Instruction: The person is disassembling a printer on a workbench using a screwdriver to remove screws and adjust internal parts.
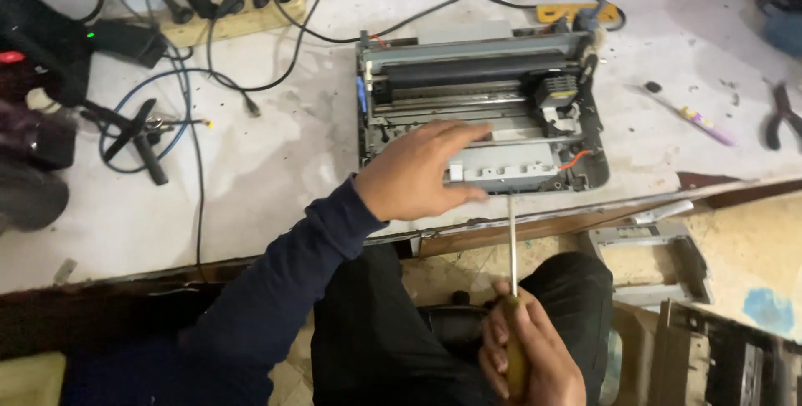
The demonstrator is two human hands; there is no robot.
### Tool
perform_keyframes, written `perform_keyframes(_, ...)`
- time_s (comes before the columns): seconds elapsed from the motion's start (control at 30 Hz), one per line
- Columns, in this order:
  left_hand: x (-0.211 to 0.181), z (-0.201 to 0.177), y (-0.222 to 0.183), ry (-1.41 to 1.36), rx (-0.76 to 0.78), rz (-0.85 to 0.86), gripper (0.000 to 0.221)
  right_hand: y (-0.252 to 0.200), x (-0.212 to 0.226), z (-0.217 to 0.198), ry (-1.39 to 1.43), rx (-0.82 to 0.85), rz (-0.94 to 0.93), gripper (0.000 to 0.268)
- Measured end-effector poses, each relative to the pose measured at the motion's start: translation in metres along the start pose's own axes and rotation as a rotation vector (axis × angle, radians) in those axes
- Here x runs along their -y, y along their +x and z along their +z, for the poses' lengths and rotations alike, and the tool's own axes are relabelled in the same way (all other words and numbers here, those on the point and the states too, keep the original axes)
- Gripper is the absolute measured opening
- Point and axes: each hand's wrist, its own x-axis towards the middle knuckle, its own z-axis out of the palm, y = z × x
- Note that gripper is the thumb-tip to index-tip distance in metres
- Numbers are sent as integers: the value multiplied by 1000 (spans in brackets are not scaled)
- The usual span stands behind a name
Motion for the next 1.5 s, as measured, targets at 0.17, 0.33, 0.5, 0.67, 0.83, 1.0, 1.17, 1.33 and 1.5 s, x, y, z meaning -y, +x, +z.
perform_keyframes(0.17,11,-8,-45,-58,-167,100,116,0,-20,-57,-171,215,-147,38)
perform_keyframes(0.33,11,15,-66,-72,-479,63,65,13,-42,-120,-232,14,-136,44)
perform_keyframes(0.5,9,26,-64,-95,-525,3,57,13,-34,-122,-311,-19,-190,43)
perform_keyframes(0.67,6,32,-60,-78,-530,12,71,18,-28,-121,-308,-160,-146,41)
perform_keyframes(0.83,8,44,-56,-39,-640,-16,65,18,-26,-116,-387,-99,-175,42)
perform_keyframes(1.0,8,41,-59,-9,-604,13,60,18,-28,-116,-401,-170,-145,44)
perform_keyframes(1.17,16,48,-61,-49,-601,33,69,16,-31,-104,-416,-295,-189,43)
perform_keyframes(1.33,14,51,-60,-60,-663,85,57,19,-30,-113,-423,-260,-176,44)
perform_keyframes(1.5,17,60,-57,-65,-712,109,56,22,-27,-114,-440,-236,-195,43)
